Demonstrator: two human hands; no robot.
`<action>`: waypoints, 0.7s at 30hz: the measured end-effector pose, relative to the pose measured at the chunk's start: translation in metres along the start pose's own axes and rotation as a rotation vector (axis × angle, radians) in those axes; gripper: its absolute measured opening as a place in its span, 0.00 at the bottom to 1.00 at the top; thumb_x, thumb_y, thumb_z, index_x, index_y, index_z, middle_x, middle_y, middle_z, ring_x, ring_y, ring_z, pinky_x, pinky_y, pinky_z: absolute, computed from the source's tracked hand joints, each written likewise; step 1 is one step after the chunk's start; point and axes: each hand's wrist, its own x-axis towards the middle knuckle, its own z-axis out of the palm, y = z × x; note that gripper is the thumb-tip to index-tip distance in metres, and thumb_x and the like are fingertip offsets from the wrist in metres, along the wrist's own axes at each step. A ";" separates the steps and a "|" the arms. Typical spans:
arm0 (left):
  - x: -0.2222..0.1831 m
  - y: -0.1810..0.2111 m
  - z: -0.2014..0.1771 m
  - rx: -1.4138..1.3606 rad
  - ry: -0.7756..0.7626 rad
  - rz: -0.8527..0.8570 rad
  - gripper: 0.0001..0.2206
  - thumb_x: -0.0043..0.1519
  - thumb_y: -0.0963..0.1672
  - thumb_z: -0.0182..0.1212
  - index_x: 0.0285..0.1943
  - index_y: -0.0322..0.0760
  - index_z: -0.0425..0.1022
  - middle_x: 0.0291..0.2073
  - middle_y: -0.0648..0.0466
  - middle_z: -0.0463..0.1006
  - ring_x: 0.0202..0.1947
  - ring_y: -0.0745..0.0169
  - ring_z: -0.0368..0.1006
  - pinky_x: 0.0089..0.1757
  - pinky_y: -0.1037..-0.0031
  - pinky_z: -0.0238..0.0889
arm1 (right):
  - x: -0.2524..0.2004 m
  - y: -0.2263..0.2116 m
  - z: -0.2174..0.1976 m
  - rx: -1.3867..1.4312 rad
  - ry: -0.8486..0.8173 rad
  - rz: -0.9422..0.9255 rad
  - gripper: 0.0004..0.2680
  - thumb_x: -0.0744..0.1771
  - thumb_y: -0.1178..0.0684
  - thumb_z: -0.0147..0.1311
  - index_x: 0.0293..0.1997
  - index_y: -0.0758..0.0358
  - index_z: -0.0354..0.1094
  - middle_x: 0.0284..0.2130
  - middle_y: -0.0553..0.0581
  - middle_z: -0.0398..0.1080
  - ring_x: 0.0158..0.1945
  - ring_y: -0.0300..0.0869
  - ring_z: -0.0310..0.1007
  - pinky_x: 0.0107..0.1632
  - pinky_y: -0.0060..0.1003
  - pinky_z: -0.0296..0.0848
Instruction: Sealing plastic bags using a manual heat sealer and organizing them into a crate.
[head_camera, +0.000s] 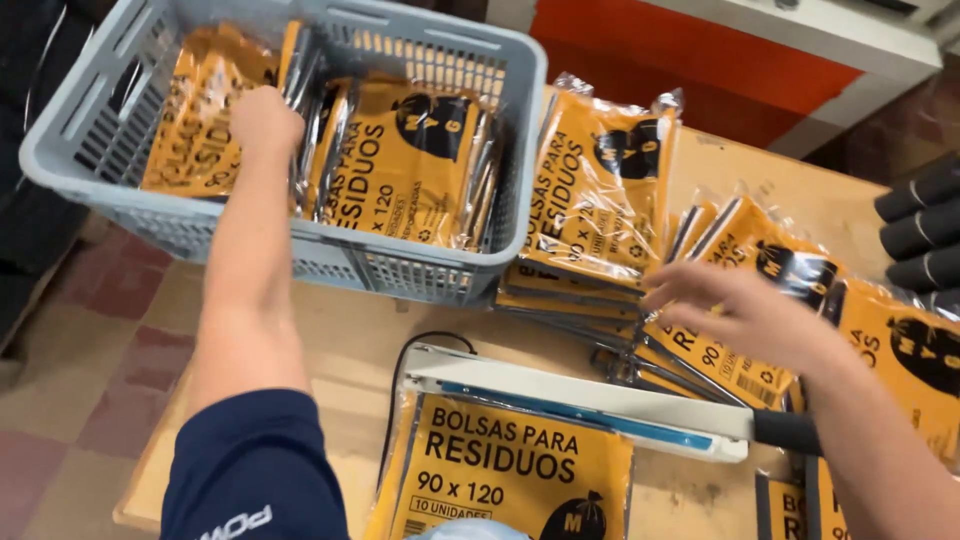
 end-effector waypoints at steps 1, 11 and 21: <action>-0.005 0.007 -0.013 0.002 0.008 0.021 0.06 0.64 0.38 0.56 0.33 0.32 0.71 0.29 0.47 0.74 0.29 0.53 0.71 0.31 0.68 0.70 | -0.003 -0.005 0.006 0.010 0.019 0.005 0.15 0.66 0.50 0.49 0.60 0.50 0.67 0.50 0.48 0.80 0.52 0.36 0.81 0.58 0.31 0.80; -0.208 0.048 -0.119 -0.340 0.667 0.643 0.08 0.62 0.39 0.55 0.31 0.37 0.60 0.24 0.51 0.65 0.25 0.55 0.61 0.29 0.65 0.56 | 0.022 -0.100 0.064 0.648 -0.028 -0.675 0.28 0.66 0.44 0.50 0.71 0.61 0.39 0.69 0.70 0.50 0.66 0.55 0.64 0.59 0.43 0.73; -0.511 0.058 -0.042 -0.251 1.005 1.276 0.07 0.63 0.45 0.56 0.45 0.48 0.79 0.31 0.59 0.67 0.34 0.59 0.70 0.39 0.70 0.60 | -0.057 -0.119 0.156 1.375 0.807 -0.261 0.16 0.57 0.65 0.69 0.48 0.66 0.74 0.37 0.59 0.77 0.38 0.45 0.78 0.43 0.42 0.79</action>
